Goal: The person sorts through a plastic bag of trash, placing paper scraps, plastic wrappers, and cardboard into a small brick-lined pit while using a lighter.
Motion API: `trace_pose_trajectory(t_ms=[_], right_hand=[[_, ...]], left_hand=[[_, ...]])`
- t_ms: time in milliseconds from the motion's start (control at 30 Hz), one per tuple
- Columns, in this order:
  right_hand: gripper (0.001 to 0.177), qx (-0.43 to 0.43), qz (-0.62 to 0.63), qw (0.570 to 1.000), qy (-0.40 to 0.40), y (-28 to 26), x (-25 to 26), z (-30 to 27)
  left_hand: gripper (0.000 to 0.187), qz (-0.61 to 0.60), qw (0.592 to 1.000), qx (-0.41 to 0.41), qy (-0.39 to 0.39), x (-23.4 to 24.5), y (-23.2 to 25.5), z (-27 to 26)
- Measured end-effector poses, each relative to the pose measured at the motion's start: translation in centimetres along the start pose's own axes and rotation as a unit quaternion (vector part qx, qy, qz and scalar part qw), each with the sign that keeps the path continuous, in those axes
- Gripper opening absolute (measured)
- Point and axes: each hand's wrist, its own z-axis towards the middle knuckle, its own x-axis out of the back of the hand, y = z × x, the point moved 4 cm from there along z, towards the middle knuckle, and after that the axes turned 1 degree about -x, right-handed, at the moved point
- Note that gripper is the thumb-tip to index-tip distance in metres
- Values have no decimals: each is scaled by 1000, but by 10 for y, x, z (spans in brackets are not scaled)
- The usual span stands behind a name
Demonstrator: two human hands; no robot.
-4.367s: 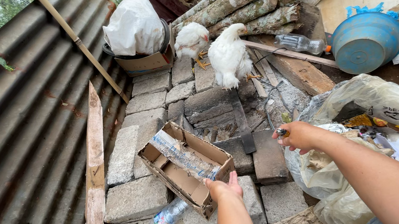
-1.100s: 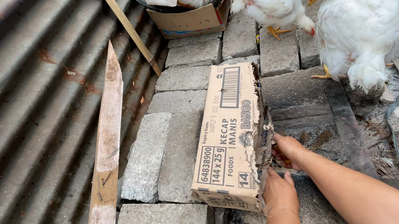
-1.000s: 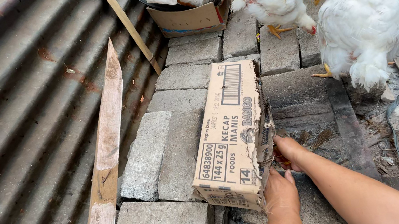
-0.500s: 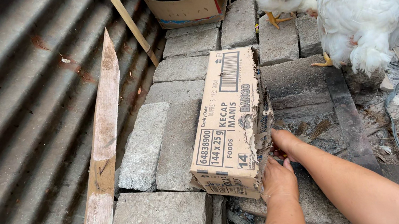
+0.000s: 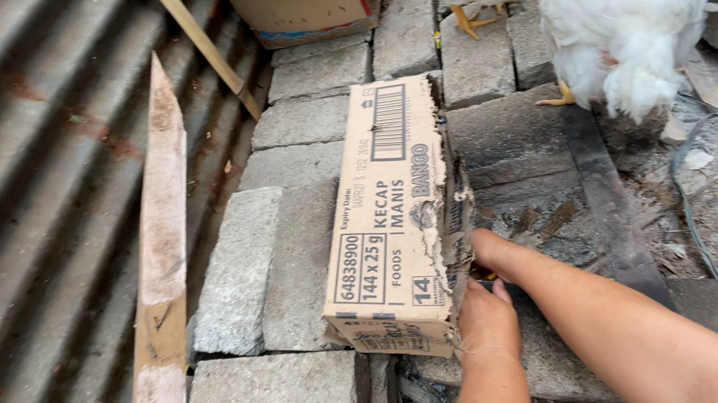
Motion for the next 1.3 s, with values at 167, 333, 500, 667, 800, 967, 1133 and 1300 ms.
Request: trace_pose_trajectory(t_ms=[167,333,500,667,800,967,1133,1300], right_hand=[[37,2,21,1000,-16,11,2,16],[33,3,0,1000,2,19,3,31],[30,7,-31,999,19,17,6,29],[28,5,-52,998,28,17,7,27],[26,53,-119,991,36,7,1,18],[25,57,-130,989,42,-1,-1,7],[23,61,-150,986,47,0,-1,10],[22,66,-165,983,52,2,-1,13]], left_hand=[[65,37,995,-69,68,-14,-10,16],[66,29,996,-72,50,-25,-19,25],[64,32,999,-37,15,-20,-15,20],[67,57,998,-24,-11,-12,-8,13],[68,63,998,-17,-27,-12,-8,11],[70,63,997,-40,0,-10,-8,12],[70,69,997,-29,-9,-12,-7,14],[70,78,996,-35,-1,-9,-5,11]])
